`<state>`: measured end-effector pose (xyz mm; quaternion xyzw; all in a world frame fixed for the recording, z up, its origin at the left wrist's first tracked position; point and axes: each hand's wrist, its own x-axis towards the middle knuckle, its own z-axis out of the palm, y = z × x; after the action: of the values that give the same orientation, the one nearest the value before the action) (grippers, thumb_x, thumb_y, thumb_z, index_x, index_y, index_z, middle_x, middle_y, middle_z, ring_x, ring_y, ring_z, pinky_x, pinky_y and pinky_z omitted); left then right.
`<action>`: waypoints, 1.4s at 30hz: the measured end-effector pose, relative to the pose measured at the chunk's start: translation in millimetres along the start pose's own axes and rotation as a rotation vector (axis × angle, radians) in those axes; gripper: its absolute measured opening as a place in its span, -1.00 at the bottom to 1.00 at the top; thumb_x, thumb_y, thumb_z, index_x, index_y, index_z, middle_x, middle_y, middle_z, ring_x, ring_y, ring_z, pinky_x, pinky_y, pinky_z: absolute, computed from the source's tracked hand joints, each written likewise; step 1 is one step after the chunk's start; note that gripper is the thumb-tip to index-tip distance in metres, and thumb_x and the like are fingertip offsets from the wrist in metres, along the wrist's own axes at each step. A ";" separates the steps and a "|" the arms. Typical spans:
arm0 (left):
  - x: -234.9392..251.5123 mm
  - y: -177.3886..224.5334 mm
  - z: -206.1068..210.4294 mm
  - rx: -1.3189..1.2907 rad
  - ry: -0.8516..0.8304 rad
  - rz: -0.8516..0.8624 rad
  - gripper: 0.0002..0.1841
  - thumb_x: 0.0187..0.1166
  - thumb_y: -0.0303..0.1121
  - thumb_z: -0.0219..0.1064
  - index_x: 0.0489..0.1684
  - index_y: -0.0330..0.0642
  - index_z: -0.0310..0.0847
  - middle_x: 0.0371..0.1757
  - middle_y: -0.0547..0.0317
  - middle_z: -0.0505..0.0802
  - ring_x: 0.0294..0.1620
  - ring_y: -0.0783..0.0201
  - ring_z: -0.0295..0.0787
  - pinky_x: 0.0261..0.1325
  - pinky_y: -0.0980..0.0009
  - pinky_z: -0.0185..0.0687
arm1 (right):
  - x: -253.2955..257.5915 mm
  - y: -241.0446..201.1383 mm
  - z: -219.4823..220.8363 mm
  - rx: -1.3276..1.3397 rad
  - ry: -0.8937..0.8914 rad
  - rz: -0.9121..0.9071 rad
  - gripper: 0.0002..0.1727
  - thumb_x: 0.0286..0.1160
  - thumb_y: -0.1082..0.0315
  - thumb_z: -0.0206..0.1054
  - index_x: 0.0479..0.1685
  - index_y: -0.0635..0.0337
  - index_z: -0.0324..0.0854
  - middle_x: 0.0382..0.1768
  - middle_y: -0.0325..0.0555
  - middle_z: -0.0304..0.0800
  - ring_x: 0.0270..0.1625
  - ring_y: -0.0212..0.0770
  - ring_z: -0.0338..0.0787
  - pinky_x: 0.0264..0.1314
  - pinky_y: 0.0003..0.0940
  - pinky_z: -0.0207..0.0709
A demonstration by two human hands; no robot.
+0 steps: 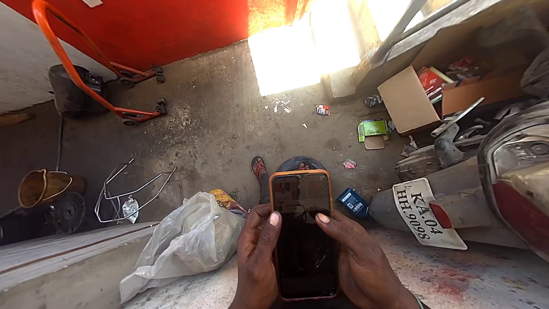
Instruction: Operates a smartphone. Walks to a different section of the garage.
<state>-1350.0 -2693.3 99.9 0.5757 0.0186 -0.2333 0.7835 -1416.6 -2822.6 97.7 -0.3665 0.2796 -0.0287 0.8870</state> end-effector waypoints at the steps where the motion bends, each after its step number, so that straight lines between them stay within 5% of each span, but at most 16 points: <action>1: 0.1 0.1 0.0 0.000 -0.003 -0.001 -0.78 0.77 -0.24 0.12 0.03 -0.12 0.64 -0.16 0.24 0.87 -0.04 0.44 0.85 0.17 0.42 0.77 | -0.1 -0.2 -0.1 0.000 -0.001 0.001 -0.69 0.65 0.24 0.18 0.16 0.15 0.74 0.01 -0.08 0.88 0.14 -0.33 0.84 0.33 -0.35 0.68; 29: -1.7 3.3 -0.5 0.018 0.017 -0.003 -0.75 0.79 -0.21 0.09 -0.04 -0.11 0.65 -0.17 0.25 0.84 -0.07 0.45 0.83 0.15 0.42 0.77 | -1.0 -0.9 1.5 -0.016 -0.010 -0.007 -0.68 0.64 0.23 0.20 0.18 0.16 0.72 0.02 -0.08 0.88 0.15 -0.34 0.84 0.35 -0.35 0.67; 34: -1.1 6.0 -7.8 0.085 -0.043 -0.017 -0.67 0.78 -0.12 0.14 0.23 -0.15 0.56 -0.04 0.27 0.87 0.06 0.44 0.83 0.26 0.43 0.73 | -1.3 -0.1 0.7 -0.012 -0.018 -0.002 -0.69 0.65 0.25 0.20 0.19 0.17 0.71 0.02 -0.11 0.88 0.15 -0.35 0.84 0.34 -0.38 0.67; 42: 17.7 19.1 -1.8 0.258 -0.072 0.166 -0.44 0.57 -0.39 0.30 0.60 -0.11 0.35 0.26 0.22 0.82 0.27 0.36 0.77 0.34 0.42 0.70 | -2.5 4.2 0.7 -0.038 -0.105 -0.008 -0.72 0.71 0.25 0.18 0.15 0.18 0.67 -0.02 -0.21 0.87 0.11 -0.42 0.83 0.33 -0.40 0.67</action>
<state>-1326.4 -2693.4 111.0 0.6622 -0.0872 -0.1885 0.7199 -1419.0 -2818.4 96.5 -0.3855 0.2318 -0.0076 0.8931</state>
